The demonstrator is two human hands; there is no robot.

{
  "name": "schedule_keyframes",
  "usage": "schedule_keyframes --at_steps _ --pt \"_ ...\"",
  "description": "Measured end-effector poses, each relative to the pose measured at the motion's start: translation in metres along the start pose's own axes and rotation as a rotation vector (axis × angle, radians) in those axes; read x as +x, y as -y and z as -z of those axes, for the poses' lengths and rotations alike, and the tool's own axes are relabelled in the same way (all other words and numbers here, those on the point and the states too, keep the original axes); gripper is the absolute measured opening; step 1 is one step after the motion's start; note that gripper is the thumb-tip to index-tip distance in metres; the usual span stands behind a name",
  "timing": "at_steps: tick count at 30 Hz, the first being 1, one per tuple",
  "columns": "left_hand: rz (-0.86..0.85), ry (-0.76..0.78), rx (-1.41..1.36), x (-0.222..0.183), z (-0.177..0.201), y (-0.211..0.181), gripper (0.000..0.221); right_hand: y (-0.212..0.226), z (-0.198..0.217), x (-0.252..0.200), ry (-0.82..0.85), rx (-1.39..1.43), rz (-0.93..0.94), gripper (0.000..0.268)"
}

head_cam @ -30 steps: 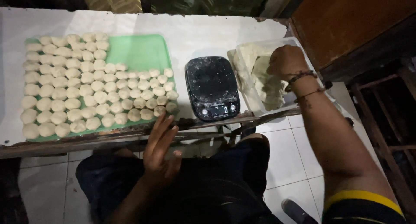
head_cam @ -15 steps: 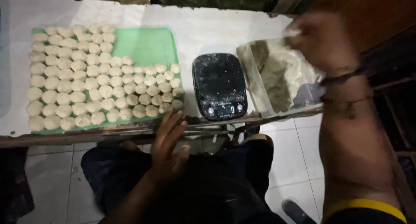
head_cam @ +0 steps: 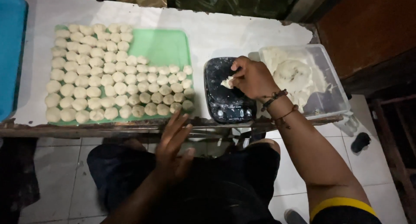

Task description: Portioning dough from a container, weighing it on a digital scale for consistency, and rolling it into small balls before placing them on a tray.

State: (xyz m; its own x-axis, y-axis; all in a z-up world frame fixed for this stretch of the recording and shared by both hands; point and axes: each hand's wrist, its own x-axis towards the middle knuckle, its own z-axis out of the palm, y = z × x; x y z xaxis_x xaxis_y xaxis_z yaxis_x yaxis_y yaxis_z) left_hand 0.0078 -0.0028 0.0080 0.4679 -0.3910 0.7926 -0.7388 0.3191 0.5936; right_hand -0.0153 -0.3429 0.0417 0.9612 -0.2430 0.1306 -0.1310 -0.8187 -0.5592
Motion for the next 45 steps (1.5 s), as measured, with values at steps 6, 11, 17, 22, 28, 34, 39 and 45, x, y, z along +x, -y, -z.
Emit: schedule_keyframes --at_steps 6,11,17,22,28,34,39,45 --pt "0.018 0.034 -0.011 -0.001 -0.001 0.001 0.046 0.004 -0.004 0.005 0.005 -0.045 0.107 0.010" --pt "0.036 0.055 0.012 -0.004 -0.004 -0.002 0.045 -0.021 -0.017 0.002 -0.006 -0.141 0.192 0.011" --pt "0.034 0.056 -0.011 0.003 -0.006 -0.007 0.044 -0.014 -0.006 0.000 0.078 -0.159 0.277 0.018" --pt "0.054 0.059 -0.020 0.003 -0.007 -0.006 0.045 0.006 0.011 -0.005 0.049 -0.183 0.232 0.025" --pt "0.047 0.050 -0.016 0.002 -0.009 -0.001 0.045 -0.008 0.003 0.002 -0.027 -0.051 0.312 0.032" --pt "0.030 0.051 -0.005 0.005 -0.008 -0.002 0.045 -0.004 0.003 0.006 -0.132 -0.005 0.292 0.030" --pt "0.043 0.067 0.021 0.004 -0.009 -0.001 0.043 0.016 0.017 0.003 -0.069 -0.051 0.229 0.009" --pt "0.054 0.069 -0.001 0.003 -0.011 -0.003 0.045 -0.008 0.022 -0.003 -0.111 0.337 0.198 0.028"
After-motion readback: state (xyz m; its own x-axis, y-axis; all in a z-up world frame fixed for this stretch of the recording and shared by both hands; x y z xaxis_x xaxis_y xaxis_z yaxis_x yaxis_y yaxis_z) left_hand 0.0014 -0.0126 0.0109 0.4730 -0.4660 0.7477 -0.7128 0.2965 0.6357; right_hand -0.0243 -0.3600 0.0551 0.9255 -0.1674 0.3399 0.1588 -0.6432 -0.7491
